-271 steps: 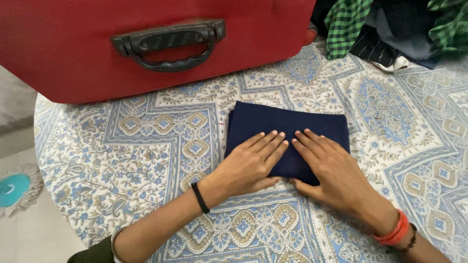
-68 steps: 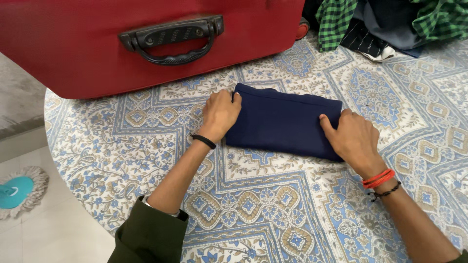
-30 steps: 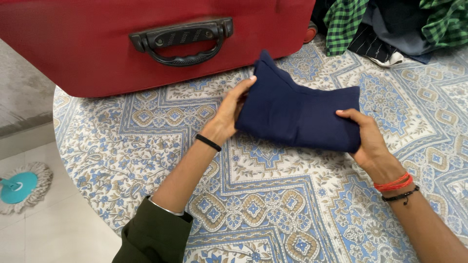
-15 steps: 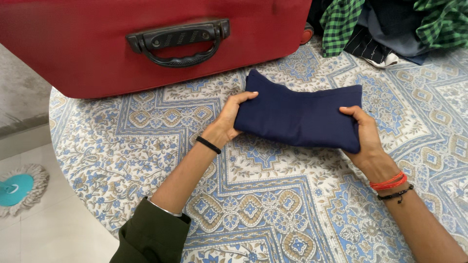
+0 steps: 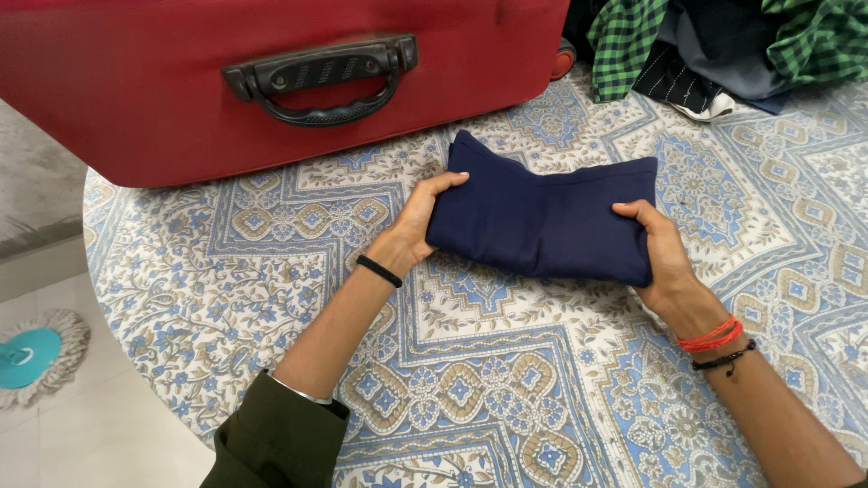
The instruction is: The person folds a blue shirt by hand on a circular table and places it into a red suitcase already containing other folded shirts.
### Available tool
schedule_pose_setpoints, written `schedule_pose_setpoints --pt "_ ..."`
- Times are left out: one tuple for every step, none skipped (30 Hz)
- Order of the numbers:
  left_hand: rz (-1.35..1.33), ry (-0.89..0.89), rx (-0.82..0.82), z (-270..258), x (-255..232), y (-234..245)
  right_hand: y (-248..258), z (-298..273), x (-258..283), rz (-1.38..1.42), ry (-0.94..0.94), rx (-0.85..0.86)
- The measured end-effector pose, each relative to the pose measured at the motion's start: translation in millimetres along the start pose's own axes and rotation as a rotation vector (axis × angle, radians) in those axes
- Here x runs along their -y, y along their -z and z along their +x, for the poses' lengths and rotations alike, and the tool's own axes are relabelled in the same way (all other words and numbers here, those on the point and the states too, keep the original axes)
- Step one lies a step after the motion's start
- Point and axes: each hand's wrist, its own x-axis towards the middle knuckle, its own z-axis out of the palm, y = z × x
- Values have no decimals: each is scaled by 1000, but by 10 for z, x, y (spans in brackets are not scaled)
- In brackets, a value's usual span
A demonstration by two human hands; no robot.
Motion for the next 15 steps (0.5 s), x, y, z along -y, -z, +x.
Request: schedule_pose_setpoints --pt "-6 -2 8 -3 -4 -2 -1 1 0 -3 -3 -2" --pt "-14 -5 16 -4 -5 -2 -3 2 -2 7 -4 6" --pt "-21 -8 23 -4 -5 0 -6 4 -5 16 -6 14" --pt "-22 -11 23 -3 -4 3 -7 8 -6 25 -7 22" --pt "-24 -13 23 -2 -1 7 -7 9 -7 26 -5 22" --pt "-24 -16 23 1 0 9 -6 9 -8 27 -2 22" --pt "-37 -22 35 7 1 11 -4 12 -7 28 1 21" --pt "-49 -26 46 13 5 14 1 14 -8 33 3 21" --pt "-62 -31 57 18 9 18 10 18 -8 38 5 20" --pt "-59 -28 47 25 11 22 16 28 -8 42 8 20" --pt "-57 -26 37 33 14 27 24 40 -12 65 7 34" --pt "-56 -23 25 40 19 36 33 54 -17 87 5 50" --pt "-67 -18 30 50 25 48 42 73 -24 109 4 65" --pt "-78 -11 35 67 36 58 51 93 -35 102 -4 55" --pt "-89 -5 40 88 50 70 60 115 -47 95 -12 44"
